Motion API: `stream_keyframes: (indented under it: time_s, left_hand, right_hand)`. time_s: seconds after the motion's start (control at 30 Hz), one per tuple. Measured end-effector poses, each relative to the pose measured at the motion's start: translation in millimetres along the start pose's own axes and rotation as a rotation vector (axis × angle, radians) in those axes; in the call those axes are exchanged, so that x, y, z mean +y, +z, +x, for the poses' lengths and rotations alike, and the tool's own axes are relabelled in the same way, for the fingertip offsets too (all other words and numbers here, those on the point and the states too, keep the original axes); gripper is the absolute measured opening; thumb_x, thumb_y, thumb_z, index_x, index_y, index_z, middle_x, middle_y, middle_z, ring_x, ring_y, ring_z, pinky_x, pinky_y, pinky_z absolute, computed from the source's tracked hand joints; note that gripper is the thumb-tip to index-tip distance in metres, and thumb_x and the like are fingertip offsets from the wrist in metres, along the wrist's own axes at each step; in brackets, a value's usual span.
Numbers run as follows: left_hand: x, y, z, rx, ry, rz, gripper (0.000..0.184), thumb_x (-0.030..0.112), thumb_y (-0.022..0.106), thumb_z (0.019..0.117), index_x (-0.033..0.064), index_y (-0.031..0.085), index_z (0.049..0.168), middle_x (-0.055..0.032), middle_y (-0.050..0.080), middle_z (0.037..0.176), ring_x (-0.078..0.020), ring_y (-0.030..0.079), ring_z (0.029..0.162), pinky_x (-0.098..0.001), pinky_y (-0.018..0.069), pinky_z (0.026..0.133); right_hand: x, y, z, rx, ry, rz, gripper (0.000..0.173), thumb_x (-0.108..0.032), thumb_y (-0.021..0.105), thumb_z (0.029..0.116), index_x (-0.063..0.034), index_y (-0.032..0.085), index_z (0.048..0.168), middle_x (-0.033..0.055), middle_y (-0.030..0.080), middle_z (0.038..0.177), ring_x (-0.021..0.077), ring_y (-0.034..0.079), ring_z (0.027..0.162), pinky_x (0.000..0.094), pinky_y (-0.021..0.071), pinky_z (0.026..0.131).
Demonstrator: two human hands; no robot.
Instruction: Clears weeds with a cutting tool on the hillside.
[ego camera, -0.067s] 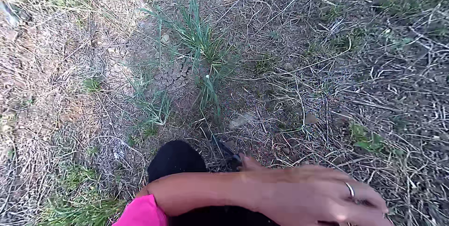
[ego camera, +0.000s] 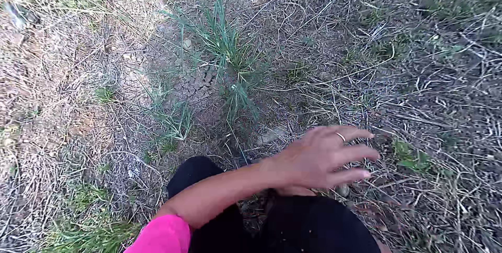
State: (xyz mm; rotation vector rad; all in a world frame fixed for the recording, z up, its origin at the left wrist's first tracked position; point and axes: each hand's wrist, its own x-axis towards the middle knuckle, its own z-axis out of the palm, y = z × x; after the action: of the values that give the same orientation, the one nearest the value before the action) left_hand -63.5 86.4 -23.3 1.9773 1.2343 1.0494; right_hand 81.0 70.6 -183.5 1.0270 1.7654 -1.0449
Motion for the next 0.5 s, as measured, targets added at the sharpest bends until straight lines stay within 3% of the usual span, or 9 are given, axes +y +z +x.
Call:
stream_keyframes:
  time_s: [0.07,0.17,0.23,0.3,0.4,0.43,0.5]
  left_hand:
    - [-68.1,0.5,19.5,0.017,-0.352,0.291,0.042,0.023,0.072,0.0957,0.0081,0.066,0.135,-0.0188,0.047,0.155,-0.0368,0.04,0.146,-0.0558,0.0355,0.116]
    - [-159.0,6.2,7.2,-0.125,-0.769,0.482,0.064,0.027,0.077,0.0913,0.0073,0.053,0.148,-0.0226,0.018,0.169,-0.0458,0.01,0.157,-0.0726,0.0196,0.118]
    - [-191.9,4.7,-9.6,-0.245,-0.888,0.542,0.069,0.025,0.081,0.0871,0.0071,0.054,0.147,-0.0231,0.014,0.17,-0.0479,0.004,0.157,-0.0795,0.0144,0.115]
    - [-204.8,1.3,-18.6,-0.331,-0.957,0.565,0.068,0.017,0.081,0.0846,0.0077,0.055,0.147,-0.024,0.015,0.169,-0.0515,0.01,0.155,-0.082,0.0232,0.109]
    - [-215.3,-17.0,-32.1,-0.328,-1.1,0.517,0.063,0.003,0.073,0.0861,0.0048,0.053,0.146,-0.0295,0.018,0.166,-0.0565,0.04,0.138,-0.072,0.0467,0.097]
    - [-219.6,-27.0,-38.8,-0.295,-1.149,0.49,0.061,0.003,0.07,0.0882,0.0023,0.052,0.146,-0.0323,0.024,0.162,-0.0562,0.047,0.132,-0.0682,0.0504,0.096]
    - [-224.6,-44.5,-57.3,-0.191,-1.22,0.435,0.057,0.006,0.069,0.0904,-0.0035,0.051,0.143,-0.0354,0.04,0.151,-0.0544,0.056,0.123,-0.0664,0.0521,0.095]
  right_hand:
    - [32.6,4.5,23.2,0.033,-0.116,0.011,0.053,-0.018,0.069,0.0975,0.0039,0.051,0.143,0.034,0.062,0.128,0.0514,0.06,0.122,0.0677,0.0449,0.103]
    - [67.0,3.5,17.6,-0.057,-0.202,0.102,0.051,-0.023,0.074,0.0964,0.0074,0.057,0.134,0.0326,0.065,0.122,0.047,0.063,0.116,0.0625,0.0451,0.104]
    - [93.7,9.3,6.9,-0.006,-0.238,0.174,0.043,-0.025,0.069,0.0981,0.0033,0.061,0.128,0.0271,0.068,0.112,0.0407,0.066,0.106,0.0605,0.0499,0.097]
    - [110.4,10.1,-21.3,0.024,-0.237,0.24,0.036,-0.023,0.062,0.1025,0.0011,0.063,0.129,0.0242,0.069,0.112,0.0364,0.068,0.106,0.0577,0.0514,0.097]
    - [96.1,-19.8,-87.4,0.005,-0.098,0.334,0.03,-0.012,0.063,0.1009,0.0007,0.062,0.128,0.0187,0.068,0.103,0.0271,0.067,0.09,0.0485,0.0543,0.087]
    - [93.8,-28.4,-99.6,0.016,-0.044,0.322,0.03,-0.012,0.064,0.101,-0.0003,0.06,0.129,0.0154,0.067,0.094,0.0231,0.066,0.075,0.0439,0.0566,0.074]
    - [93.8,-44.1,-114.5,0.044,0.014,0.289,0.035,-0.015,0.066,0.1006,-0.0002,0.057,0.13,0.014,0.064,0.085,0.0218,0.062,0.063,0.0415,0.0555,0.066]
